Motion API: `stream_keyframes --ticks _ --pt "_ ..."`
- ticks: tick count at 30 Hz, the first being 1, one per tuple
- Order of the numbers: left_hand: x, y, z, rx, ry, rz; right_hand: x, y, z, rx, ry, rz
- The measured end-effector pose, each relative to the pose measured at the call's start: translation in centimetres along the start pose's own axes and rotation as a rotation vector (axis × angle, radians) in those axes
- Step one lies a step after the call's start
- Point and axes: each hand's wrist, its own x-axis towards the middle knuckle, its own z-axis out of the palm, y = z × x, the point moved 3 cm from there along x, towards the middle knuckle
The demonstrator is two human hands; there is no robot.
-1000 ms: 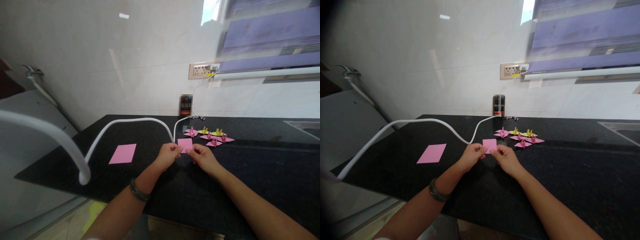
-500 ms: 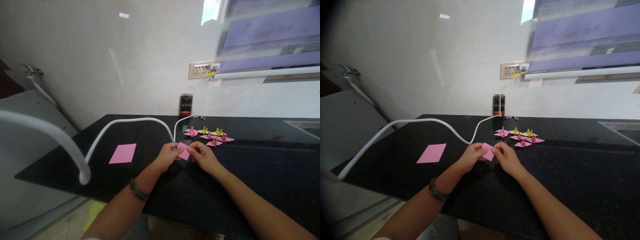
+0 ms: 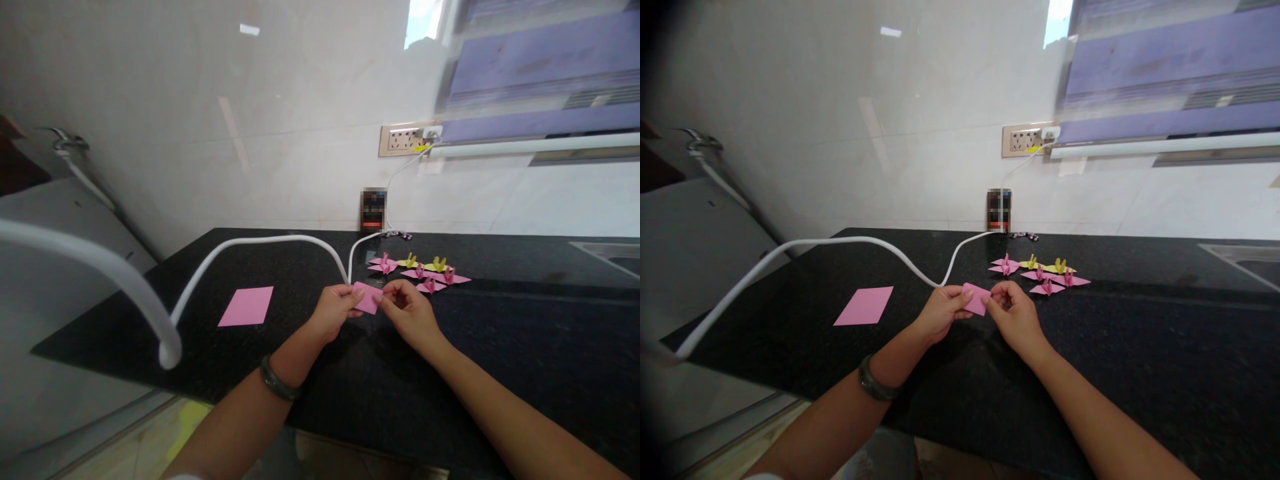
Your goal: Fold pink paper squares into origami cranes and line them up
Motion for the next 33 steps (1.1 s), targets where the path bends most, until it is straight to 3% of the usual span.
stream_keyframes --ticks 18,26,33 --pt "0.0 0.1 0.1 -0.040 -0.018 -0.004 0.0 0.3 0.1 -0.123 0.015 -0.030" --pt "-0.3 0.1 0.4 -0.027 -0.066 -0.018 -0.1 -1.3 -0.2 -0.168 0.056 -0.249" --pt "-0.2 0.3 0.5 -0.032 -0.063 -0.006 -0.4 0.0 0.2 -0.171 -0.018 -0.090"
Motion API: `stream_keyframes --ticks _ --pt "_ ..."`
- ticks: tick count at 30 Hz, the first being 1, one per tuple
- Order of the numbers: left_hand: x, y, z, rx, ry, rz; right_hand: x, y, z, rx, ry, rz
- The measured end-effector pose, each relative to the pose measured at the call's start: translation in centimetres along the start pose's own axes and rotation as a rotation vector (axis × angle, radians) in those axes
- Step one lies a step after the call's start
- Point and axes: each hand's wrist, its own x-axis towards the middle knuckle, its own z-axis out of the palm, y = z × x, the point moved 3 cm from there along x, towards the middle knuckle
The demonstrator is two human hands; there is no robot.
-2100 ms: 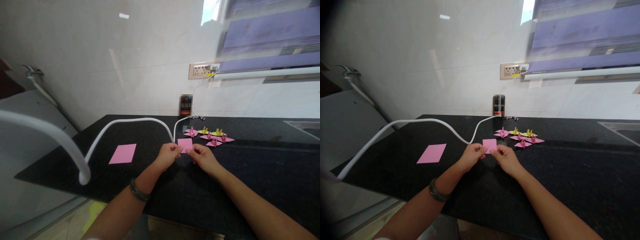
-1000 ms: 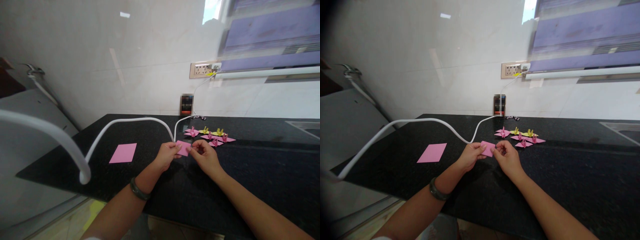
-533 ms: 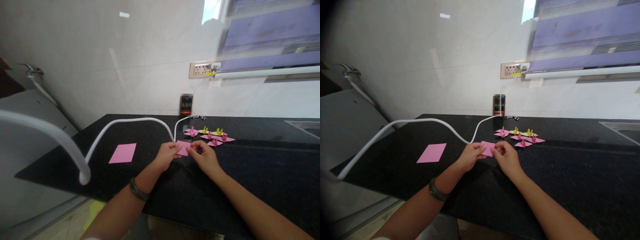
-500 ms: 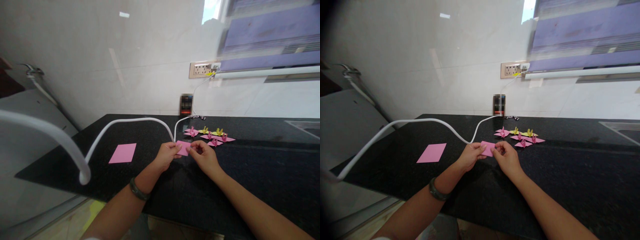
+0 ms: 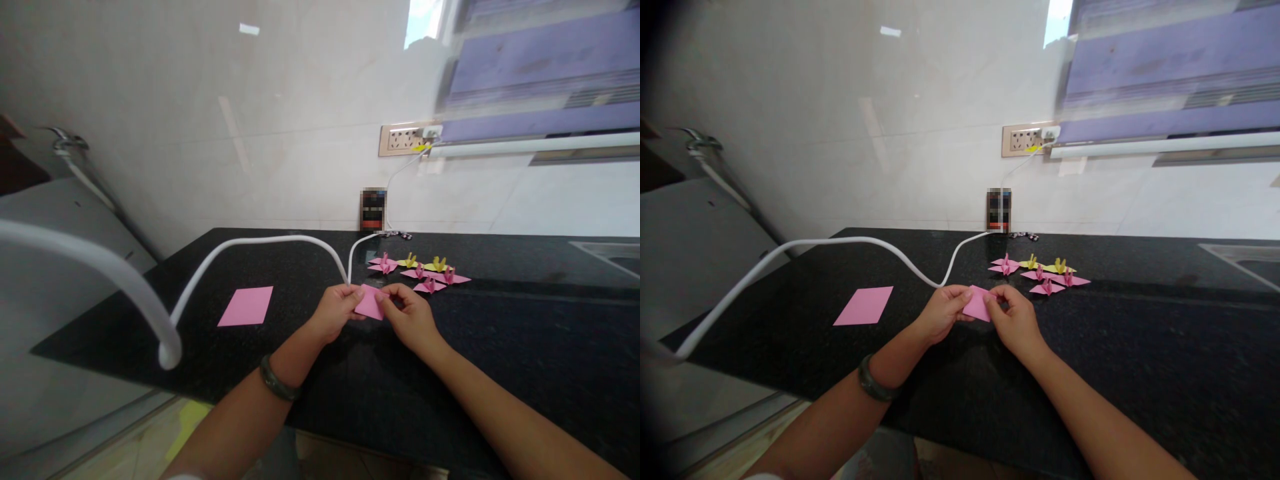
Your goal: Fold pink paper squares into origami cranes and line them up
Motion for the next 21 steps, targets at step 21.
stream_keyframes --ticks 21 --pt "0.2 -0.2 -0.3 -0.008 0.029 0.037 -0.1 -2.1 -0.5 -0.207 -0.112 -0.494"
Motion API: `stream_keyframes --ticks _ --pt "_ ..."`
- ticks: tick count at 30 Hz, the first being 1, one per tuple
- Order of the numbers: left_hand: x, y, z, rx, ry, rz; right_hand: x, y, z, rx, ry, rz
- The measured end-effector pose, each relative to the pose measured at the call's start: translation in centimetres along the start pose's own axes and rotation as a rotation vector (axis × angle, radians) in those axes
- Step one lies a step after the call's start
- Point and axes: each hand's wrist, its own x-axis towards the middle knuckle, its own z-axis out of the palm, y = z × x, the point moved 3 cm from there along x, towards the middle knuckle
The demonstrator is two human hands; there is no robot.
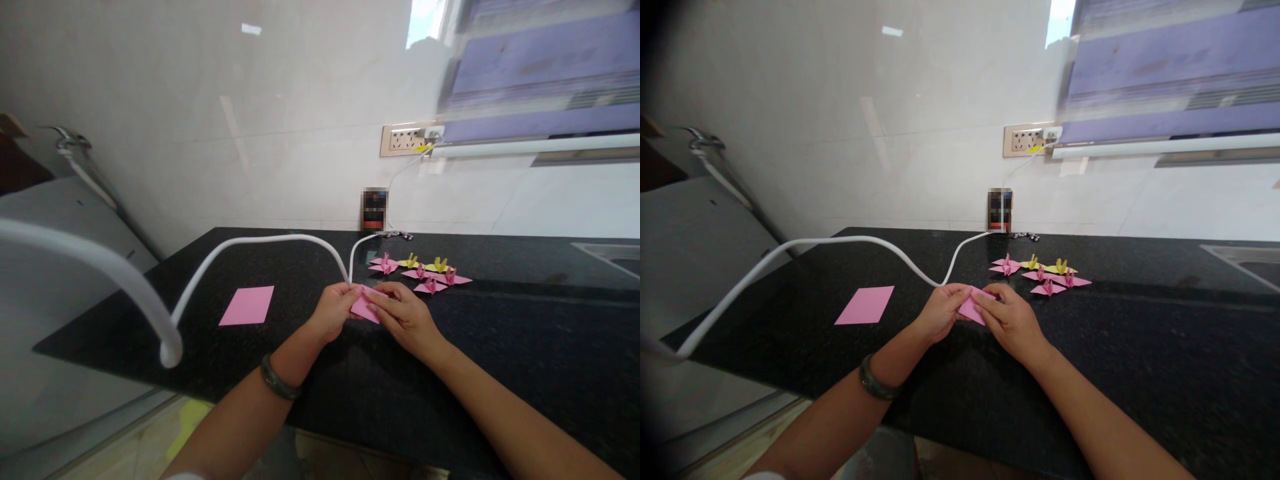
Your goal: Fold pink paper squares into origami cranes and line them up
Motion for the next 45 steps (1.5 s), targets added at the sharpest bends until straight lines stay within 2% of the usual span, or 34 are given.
stream_keyframes --ticks 17,23,27,30,33,36,39,45 --pt "0.1 -0.1 0.0 -0.153 0.021 -0.054 0.0 0.2 -0.1 -0.050 -0.104 0.010" --pt "0.1 -0.2 -0.2 -0.073 0.077 0.020 0.0 -0.1 0.1 -0.104 -0.173 0.008" --pt "0.1 -0.2 -0.3 -0.002 0.121 0.041 0.1 -0.3 0.1 -0.005 -0.145 0.025" --pt "0.1 0.0 -0.3 0.083 0.179 0.066 0.1 -0.1 0.2 0.093 -0.047 0.120" --pt "-0.1 0.4 0.0 0.129 0.191 0.090 -0.1 0.8 0.6 0.129 0.053 0.331" --pt "-0.2 0.7 0.2 0.145 0.170 0.108 -0.5 1.6 1.4 0.196 -0.031 0.480" --pt "-0.3 0.7 0.2 0.155 0.159 0.121 -0.7 1.9 2.0 0.292 -0.160 0.533" --pt "-0.3 0.7 0.2 0.184 0.168 0.169 -0.8 1.9 2.1 0.436 -0.164 0.592"
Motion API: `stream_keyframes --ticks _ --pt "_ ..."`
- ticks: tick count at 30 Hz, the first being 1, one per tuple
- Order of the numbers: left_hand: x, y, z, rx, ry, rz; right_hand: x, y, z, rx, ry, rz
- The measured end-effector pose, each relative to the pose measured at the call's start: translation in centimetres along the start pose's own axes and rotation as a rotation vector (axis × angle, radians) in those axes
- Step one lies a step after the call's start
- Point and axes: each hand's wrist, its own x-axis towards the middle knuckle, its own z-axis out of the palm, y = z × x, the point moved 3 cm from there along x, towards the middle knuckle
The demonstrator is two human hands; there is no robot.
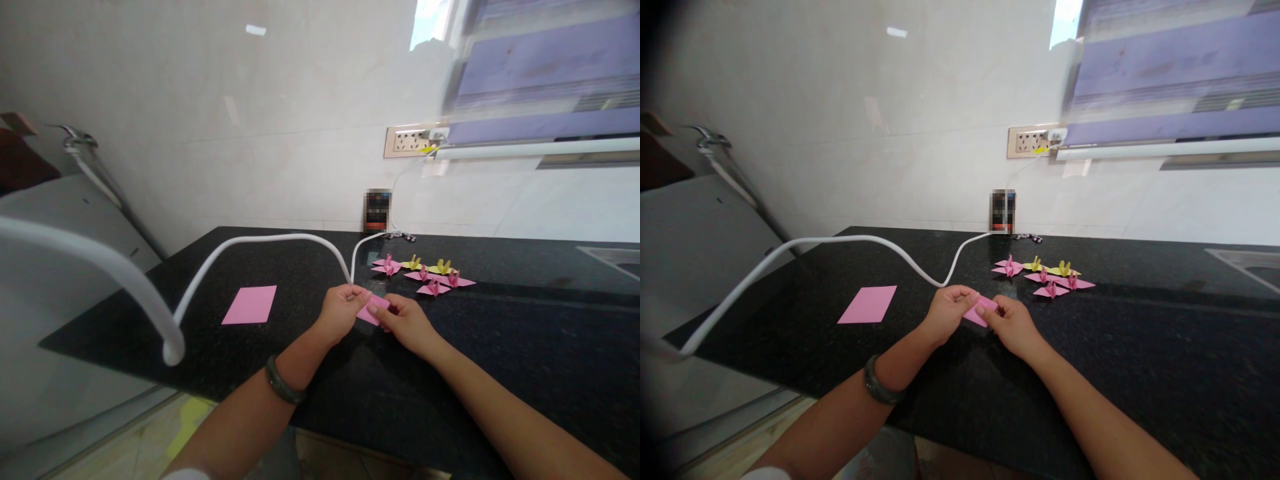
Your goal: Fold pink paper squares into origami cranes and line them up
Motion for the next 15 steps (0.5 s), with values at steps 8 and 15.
stream_keyframes --ticks 8,15 --pt "-0.1 -0.2 0.5 -0.077 -0.117 -0.079 0.0 -0.5 -0.4 -0.023 0.004 -0.064" --pt "0.0 -1.0 -0.1 0.087 -0.122 -0.036 -0.2 -0.7 -0.5 -0.132 -0.010 -0.103"
